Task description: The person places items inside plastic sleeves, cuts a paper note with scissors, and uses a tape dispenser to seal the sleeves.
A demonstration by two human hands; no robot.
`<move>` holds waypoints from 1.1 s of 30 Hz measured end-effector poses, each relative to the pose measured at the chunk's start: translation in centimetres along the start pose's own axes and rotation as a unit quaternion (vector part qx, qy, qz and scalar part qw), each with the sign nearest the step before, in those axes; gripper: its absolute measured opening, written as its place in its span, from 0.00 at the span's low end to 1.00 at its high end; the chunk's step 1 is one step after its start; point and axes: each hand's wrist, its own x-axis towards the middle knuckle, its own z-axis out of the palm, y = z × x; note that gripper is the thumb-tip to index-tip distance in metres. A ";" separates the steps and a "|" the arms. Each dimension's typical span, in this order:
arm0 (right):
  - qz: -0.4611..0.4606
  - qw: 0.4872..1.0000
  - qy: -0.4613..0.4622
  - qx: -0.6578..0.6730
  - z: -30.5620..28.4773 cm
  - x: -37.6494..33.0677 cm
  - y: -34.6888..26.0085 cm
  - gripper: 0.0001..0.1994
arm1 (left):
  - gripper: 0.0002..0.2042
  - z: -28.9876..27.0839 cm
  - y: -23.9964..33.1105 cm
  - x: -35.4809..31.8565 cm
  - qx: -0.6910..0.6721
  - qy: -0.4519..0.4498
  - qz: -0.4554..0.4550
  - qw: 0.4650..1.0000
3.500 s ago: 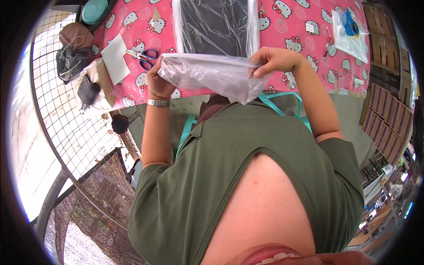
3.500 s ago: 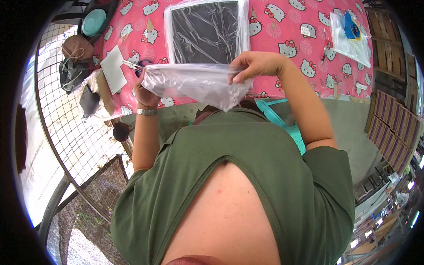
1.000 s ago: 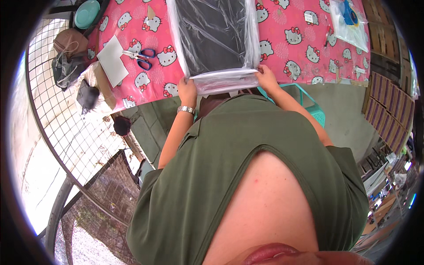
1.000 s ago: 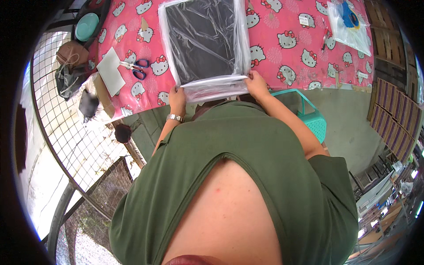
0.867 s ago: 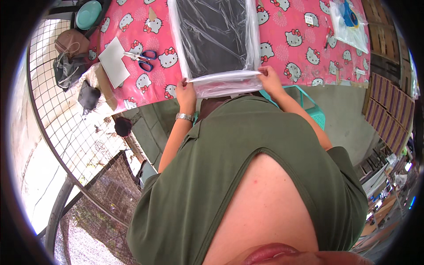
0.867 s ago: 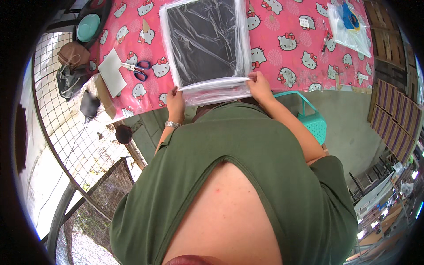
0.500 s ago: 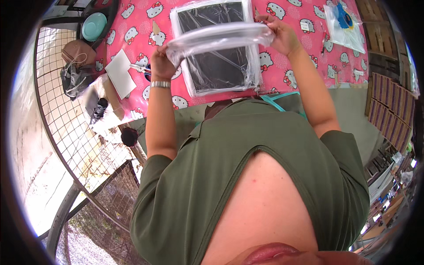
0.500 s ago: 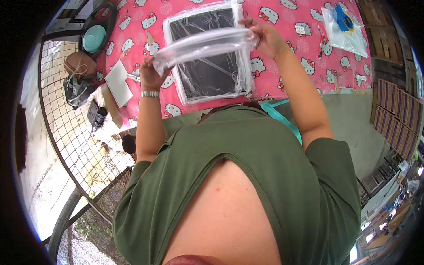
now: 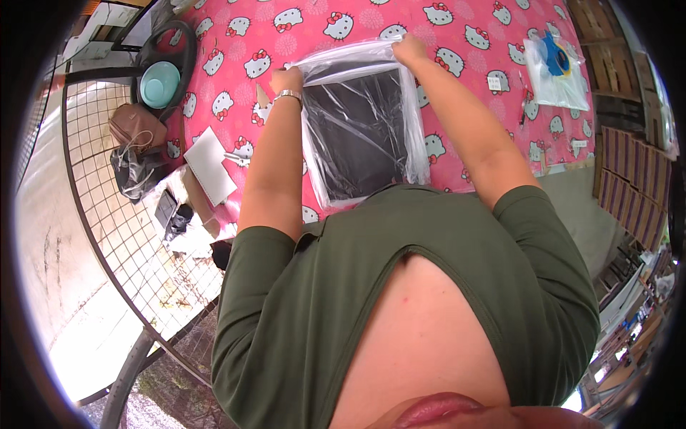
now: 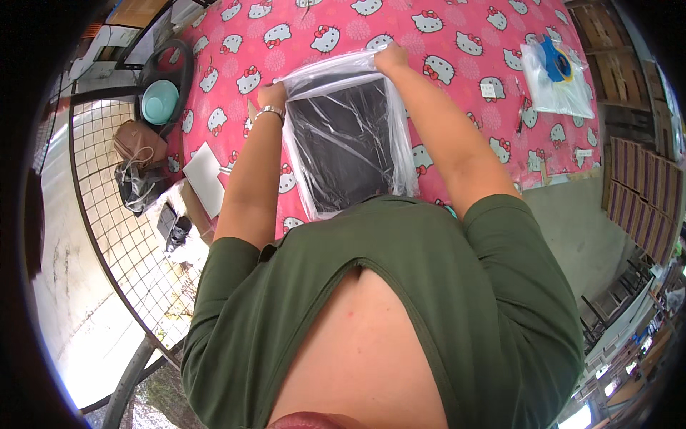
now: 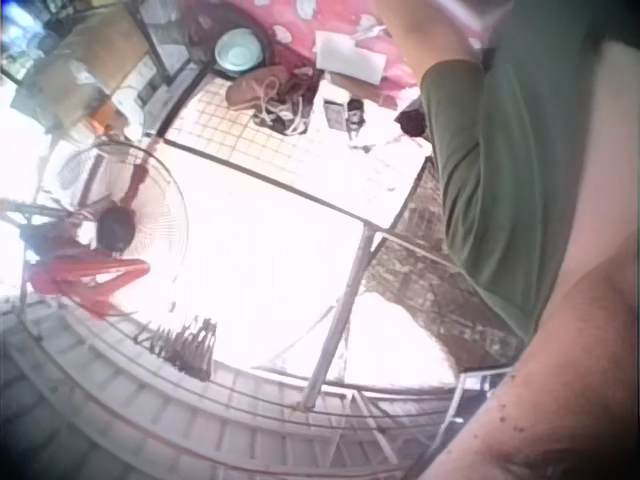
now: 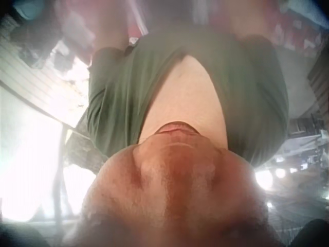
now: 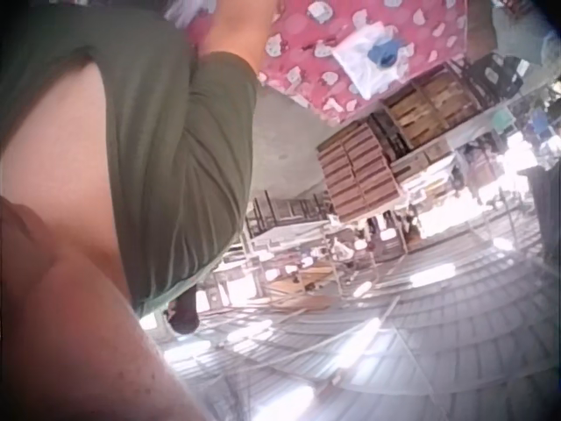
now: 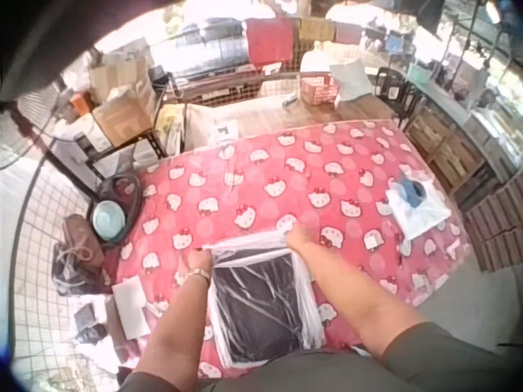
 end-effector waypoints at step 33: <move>0.079 0.799 -0.227 0.551 -22.1 -22.8 -6.0 0.11 | 0.07 -28.8 4.5 -21.0 -0.455 -0.186 -0.095 0.865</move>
